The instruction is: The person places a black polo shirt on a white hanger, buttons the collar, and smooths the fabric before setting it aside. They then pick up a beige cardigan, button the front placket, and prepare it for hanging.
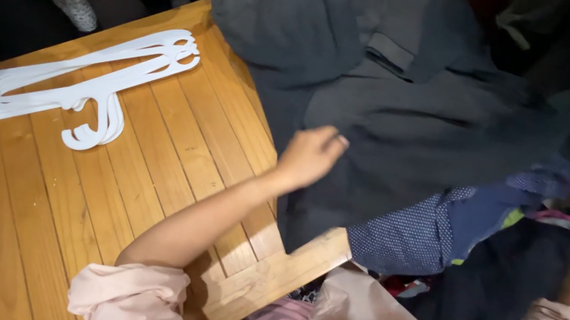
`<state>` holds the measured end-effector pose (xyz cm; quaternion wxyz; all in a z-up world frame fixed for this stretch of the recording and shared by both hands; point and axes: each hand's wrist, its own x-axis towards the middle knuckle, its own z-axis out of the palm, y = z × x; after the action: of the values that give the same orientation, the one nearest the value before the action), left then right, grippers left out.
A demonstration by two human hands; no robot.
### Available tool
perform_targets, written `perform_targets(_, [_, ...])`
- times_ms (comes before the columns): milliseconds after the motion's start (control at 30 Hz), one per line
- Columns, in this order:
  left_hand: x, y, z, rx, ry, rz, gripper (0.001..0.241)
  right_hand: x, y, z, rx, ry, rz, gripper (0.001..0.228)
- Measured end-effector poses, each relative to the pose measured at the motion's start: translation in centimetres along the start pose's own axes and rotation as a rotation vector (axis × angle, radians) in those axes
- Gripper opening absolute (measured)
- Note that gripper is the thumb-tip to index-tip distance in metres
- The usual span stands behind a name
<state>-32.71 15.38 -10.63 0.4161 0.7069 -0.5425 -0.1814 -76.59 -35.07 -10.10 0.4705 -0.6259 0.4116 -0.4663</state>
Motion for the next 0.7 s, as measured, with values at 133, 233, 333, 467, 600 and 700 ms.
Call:
perform_targets(133, [3.3,-8.6,-1.4,0.091,-0.047,-0.332,0.038,-4.9,-4.4,11.3,-0.085,0.054,-0.074,0.036])
perform_targets(233, [1.9,-7.4,-3.6,-0.072,-0.099,-0.473,0.028,-8.6,-6.9,16.7,-0.705,-0.186,-0.144,0.063])
perform_targets(333, [-0.9,-3.1,-6.2,0.043,-0.115,-0.430,0.040,-10.0,-8.0,19.2,-1.022,-0.399,0.010,0.063])
perform_targets(467, [-6.0,0.4,-8.1,0.234,-0.244,-0.246,0.102,-13.6,-11.4,23.1,-0.989,-0.252,-0.780,0.024])
perform_targets(600, [-8.6,-2.5,-5.9,0.489,-0.349,-0.044,0.109,-23.4,-19.1,31.8,-0.830,-0.735,-0.722,0.027])
perform_targets(700, [-8.7,-3.9,-6.0,0.146,-0.258,-0.109,0.076,-31.0,-21.8,36.9,-0.706,-1.035,-0.574,0.024])
